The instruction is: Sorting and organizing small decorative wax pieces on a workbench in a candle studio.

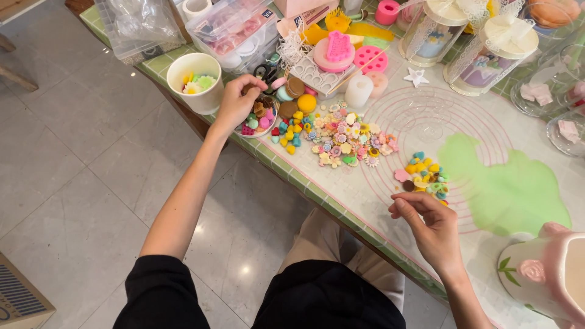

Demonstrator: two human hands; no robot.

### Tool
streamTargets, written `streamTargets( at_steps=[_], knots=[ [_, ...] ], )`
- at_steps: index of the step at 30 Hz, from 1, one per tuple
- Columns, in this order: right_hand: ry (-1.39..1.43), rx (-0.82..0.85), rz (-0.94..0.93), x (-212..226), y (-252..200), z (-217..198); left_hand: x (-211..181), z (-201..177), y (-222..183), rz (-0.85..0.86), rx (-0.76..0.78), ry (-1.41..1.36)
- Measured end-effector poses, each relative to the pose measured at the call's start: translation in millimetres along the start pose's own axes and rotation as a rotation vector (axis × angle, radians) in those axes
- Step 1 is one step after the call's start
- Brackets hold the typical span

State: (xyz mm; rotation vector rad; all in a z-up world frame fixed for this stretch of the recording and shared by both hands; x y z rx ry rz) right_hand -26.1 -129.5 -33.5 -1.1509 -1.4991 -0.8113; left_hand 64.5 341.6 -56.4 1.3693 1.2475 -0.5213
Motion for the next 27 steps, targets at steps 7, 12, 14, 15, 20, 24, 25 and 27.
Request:
streamTargets(
  at_steps=[7,12,14,15,20,24,25,27],
  knots=[
    [0.026,-0.043,0.019,-9,-7,-16,-11,-9,0,-0.038,0.007,0.081],
    [0.033,-0.083,0.011,-16,-13,-29,0,-18,0,-0.022,0.057,0.127],
    [0.043,-0.095,0.01,-19,-15,-34,-15,-16,-2,-0.005,0.074,0.179],
    [0.056,-0.102,0.008,-20,-17,-37,-23,-14,-2,0.012,0.086,0.235],
    [0.086,-0.187,-0.005,-30,-25,-54,-31,-16,-5,-0.053,0.083,0.315],
    [0.053,-0.161,0.021,-34,-36,-54,-64,-11,-9,-0.044,0.119,0.499],
    [0.049,-0.17,0.027,-34,-40,-55,-64,-7,-10,-0.043,0.128,0.491],
    [0.026,-0.148,0.067,-34,-46,-53,-67,0,-11,0.004,0.166,0.688]
  ],
)
Point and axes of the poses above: each hand's wrist, its own y-axis towards the middle knuckle, its own z-axis out of the palm, x = y × z, the point moved 8 cm from there along y, towards the middle knuckle, and after that the axes turned 8 degrees about z, right-handed, at the moved point
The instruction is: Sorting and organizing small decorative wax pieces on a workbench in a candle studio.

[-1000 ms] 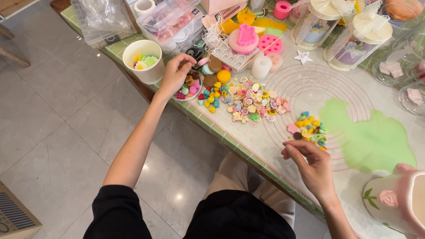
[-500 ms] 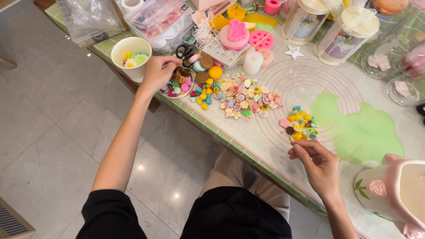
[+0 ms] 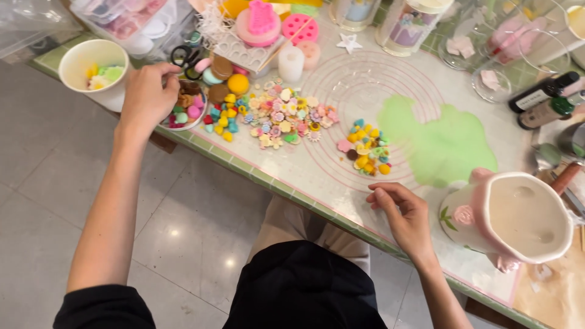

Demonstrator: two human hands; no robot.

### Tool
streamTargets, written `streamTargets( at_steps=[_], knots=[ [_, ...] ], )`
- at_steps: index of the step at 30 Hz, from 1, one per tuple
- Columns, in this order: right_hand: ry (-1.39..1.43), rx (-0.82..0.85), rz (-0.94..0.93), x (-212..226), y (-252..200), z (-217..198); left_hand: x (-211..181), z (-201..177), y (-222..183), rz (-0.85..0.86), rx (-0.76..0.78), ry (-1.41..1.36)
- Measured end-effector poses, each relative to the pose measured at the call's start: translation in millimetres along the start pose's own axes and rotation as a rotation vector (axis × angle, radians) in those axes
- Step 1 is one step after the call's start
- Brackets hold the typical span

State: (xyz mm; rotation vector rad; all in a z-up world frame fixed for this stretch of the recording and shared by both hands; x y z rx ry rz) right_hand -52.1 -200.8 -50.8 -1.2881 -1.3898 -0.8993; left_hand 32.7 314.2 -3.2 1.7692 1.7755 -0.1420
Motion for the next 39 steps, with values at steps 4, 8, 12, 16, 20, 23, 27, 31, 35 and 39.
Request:
streamTargets(
  at_steps=[4,8,12,16,20,23,27,31,35,39],
  knots=[
    [-0.067,-0.024,-0.011,-6,-5,-2,-90,9,-13,0.228,-0.239,-0.011],
    [-0.004,-0.003,0.023,-18,-5,0,-215,98,-46,0.517,-0.002,-0.514],
    [0.047,-0.038,0.028,-25,-2,-10,-290,154,-62,0.743,0.185,-0.341],
    [0.089,-0.059,0.081,-30,-1,-16,-287,172,-54,0.74,0.217,-0.275],
    [0.103,-0.058,0.068,-28,-2,-16,-277,173,-47,0.699,0.203,-0.339],
    [0.095,-0.049,0.073,-28,-2,-14,-265,167,-33,0.592,0.198,-0.419],
    [0.105,-0.039,0.072,-30,-3,-12,-234,142,-4,0.224,0.256,-0.598],
    [0.111,-0.046,0.058,-29,-3,-12,-213,122,7,0.227,0.097,-0.418],
    [0.114,-0.043,0.074,-33,-2,-12,-249,129,-18,0.491,0.011,-0.375],
    [0.131,-0.016,0.068,-35,-1,-10,-294,165,-49,0.706,0.225,-0.419]
  ],
)
Point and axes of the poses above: each hand's wrist, its own y-axis towards the middle knuckle, its own z-axis out of the palm, x = y × z, the point moved 8 cm from there along y, towards the middle knuckle, and after that the axes turned 8 degrees about z, right-handed, at the moved point
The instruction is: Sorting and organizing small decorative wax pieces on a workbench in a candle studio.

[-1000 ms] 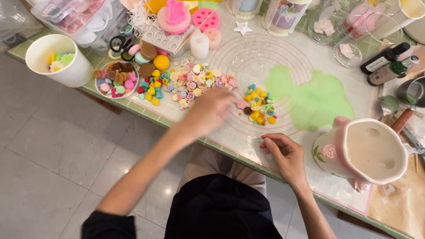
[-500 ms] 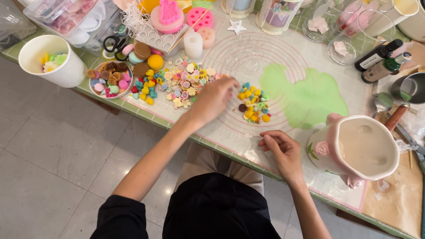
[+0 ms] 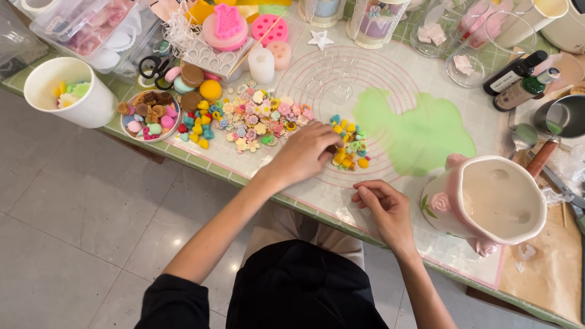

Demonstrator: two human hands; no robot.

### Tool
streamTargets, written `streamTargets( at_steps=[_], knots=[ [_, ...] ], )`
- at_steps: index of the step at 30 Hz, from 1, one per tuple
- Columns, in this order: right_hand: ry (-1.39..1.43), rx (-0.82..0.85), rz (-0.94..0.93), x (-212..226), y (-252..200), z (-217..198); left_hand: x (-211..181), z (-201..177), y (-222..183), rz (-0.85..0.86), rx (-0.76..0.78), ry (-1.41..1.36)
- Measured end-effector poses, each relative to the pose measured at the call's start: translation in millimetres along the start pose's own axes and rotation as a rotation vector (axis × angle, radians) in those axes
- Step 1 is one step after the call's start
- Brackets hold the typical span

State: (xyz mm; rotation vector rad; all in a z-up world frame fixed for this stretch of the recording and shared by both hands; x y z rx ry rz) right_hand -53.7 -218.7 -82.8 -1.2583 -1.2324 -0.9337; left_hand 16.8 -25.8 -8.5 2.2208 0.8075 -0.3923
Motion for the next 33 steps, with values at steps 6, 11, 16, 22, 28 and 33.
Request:
streamTargets(
  at_steps=[6,11,16,22,28,33],
  knots=[
    [-0.009,-0.004,-0.016,0,-1,0,8,3,2,-0.091,-0.058,-0.055],
    [-0.014,0.006,-0.02,2,-2,2,40,-2,-11,-0.396,-0.118,-0.413],
    [-0.017,-0.001,-0.024,3,-2,1,57,-13,-25,-0.479,-0.149,-0.539],
    [-0.029,0.005,-0.033,6,-4,2,75,-72,-56,-0.514,-0.255,-0.426],
    [-0.061,-0.002,-0.052,3,-2,2,109,-188,-130,-0.415,-0.655,-0.231],
    [-0.058,-0.03,-0.042,1,-1,-1,117,-250,-187,-0.641,-0.723,0.284]
  ],
)
Point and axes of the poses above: each hand's wrist, its own y-axis towards the middle knuckle, its own z-axis out of the palm, x = y × z, the point moved 8 cm from there along y, towards the middle knuckle, and after that the axes turned 8 degrees about z, right-handed, at the moved point
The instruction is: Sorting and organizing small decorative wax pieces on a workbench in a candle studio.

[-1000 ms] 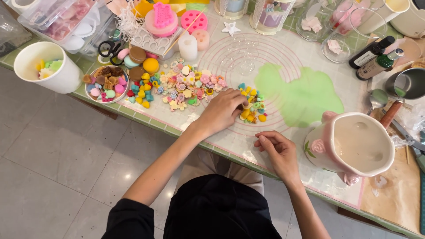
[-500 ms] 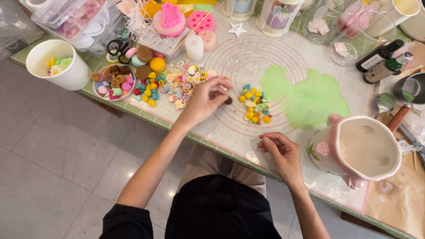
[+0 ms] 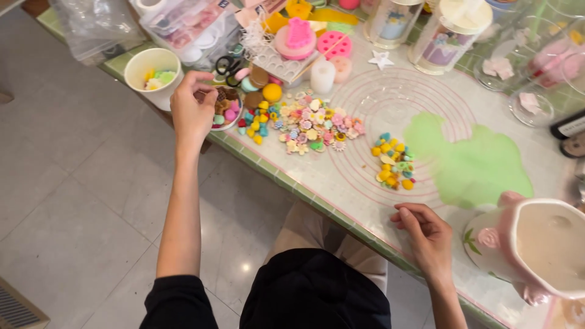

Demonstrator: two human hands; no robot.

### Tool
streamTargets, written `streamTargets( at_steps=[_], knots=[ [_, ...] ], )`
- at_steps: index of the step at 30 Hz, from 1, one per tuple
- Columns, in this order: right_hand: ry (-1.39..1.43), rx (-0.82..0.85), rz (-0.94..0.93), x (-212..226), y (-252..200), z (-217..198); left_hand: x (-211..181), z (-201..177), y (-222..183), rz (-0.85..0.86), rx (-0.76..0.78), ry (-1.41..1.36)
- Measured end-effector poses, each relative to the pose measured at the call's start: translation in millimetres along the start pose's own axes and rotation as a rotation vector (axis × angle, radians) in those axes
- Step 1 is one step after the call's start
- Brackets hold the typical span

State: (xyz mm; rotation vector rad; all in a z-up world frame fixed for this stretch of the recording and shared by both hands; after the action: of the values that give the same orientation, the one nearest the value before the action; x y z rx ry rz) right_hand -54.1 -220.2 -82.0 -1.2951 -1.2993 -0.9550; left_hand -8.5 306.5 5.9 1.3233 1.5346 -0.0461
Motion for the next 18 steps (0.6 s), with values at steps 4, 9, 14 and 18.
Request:
streamTargets(
  at_steps=[4,9,14,18],
  knots=[
    [-0.016,0.0,0.002,3,-1,2,18,1,11,-0.017,0.042,0.028],
    [-0.044,-0.051,0.025,2,-4,-3,20,19,20,0.119,0.113,0.26],
    [0.008,-0.015,0.01,-6,-1,-2,-85,44,-2,0.378,0.065,0.252],
    [0.044,0.033,-0.011,0,-2,3,-150,128,-43,0.253,0.422,-0.332]
  ],
)
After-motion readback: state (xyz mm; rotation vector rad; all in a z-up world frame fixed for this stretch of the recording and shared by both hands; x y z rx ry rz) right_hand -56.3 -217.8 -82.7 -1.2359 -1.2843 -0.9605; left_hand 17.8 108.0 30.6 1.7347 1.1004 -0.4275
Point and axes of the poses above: each hand's wrist, its own y-axis towards the middle knuckle, its own z-axis out of the palm, x = y × z, the point moved 8 cm from there along y, towards the middle knuckle, and after that the axes turned 8 degrees about z, right-handed, at the moved point
